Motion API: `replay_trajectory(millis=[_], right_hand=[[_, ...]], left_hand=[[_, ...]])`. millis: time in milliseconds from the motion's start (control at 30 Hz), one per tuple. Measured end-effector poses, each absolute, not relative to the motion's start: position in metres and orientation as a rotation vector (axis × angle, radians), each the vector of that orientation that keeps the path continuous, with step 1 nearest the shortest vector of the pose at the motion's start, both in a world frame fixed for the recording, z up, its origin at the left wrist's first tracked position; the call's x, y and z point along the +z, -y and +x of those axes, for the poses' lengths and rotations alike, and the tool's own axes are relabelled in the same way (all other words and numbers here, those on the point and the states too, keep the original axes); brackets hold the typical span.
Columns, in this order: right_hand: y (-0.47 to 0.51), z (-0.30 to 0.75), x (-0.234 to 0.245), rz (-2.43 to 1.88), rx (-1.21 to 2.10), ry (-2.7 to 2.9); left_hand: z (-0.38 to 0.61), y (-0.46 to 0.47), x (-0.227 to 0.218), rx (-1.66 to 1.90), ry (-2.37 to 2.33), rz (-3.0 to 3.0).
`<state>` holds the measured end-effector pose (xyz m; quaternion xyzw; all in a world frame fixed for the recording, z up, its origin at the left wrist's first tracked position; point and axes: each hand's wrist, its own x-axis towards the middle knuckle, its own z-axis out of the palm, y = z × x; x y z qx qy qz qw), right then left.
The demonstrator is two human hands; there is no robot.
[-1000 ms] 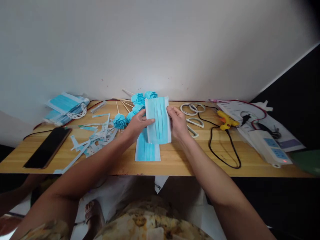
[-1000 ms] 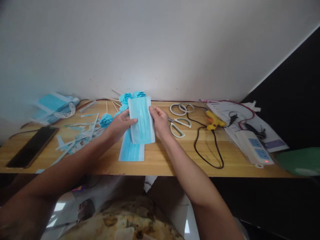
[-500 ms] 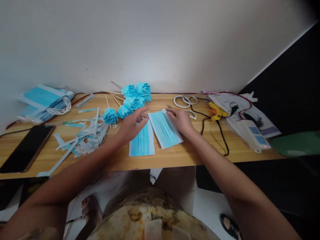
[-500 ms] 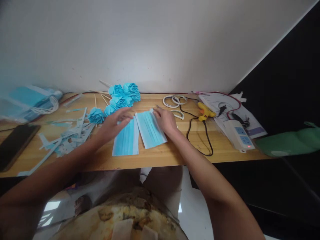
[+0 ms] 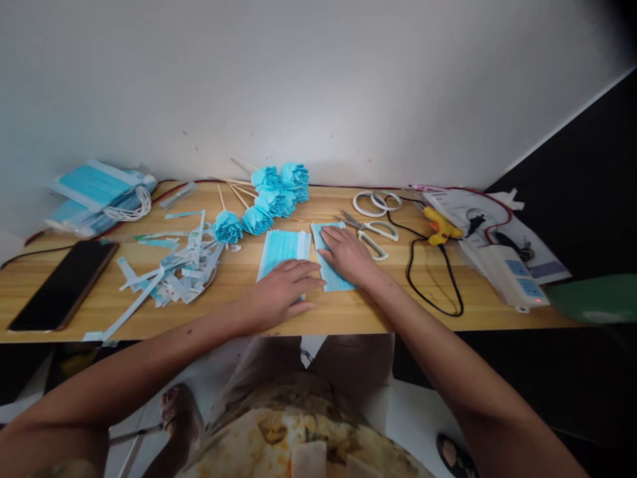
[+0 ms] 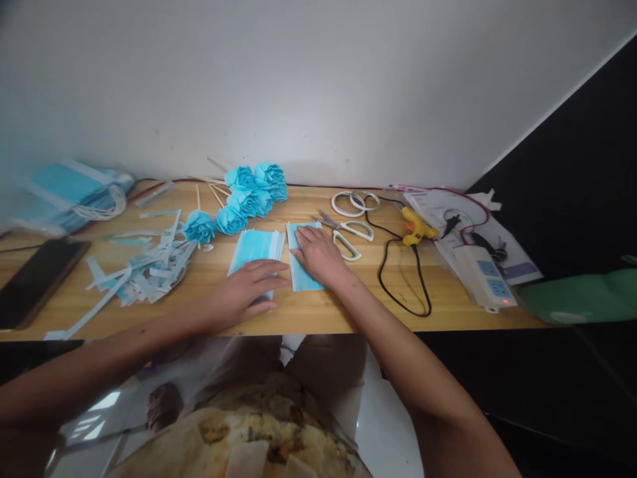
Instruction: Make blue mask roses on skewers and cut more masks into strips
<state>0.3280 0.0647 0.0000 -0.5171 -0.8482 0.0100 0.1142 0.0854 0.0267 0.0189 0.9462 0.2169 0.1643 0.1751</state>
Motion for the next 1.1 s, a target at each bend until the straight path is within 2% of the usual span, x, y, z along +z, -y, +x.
replay_trajectory(millis=[300,500,700,867,1100], right_hand=[[-0.09,0.289,0.042,-1.507,0.024,2.548],[-0.123,0.269,0.047,-1.519,0.385,2.652],[-0.107,0.269,0.042,-1.378,0.555,2.361],[-0.098,0.264,0.045,-1.223,0.495,2.255],[-0.088,0.259,0.07,-1.037,0.392,2.197]], left_hand=[[0.03,-0.044,0.021,0.88,-1.07,2.285],[0.021,-0.049,0.027,0.959,-1.171,2.077],[0.013,-0.055,0.016,0.947,-1.267,1.921],[0.009,-0.064,0.019,1.008,-1.247,1.759],[0.016,-0.071,0.048,1.056,-1.143,1.771]])
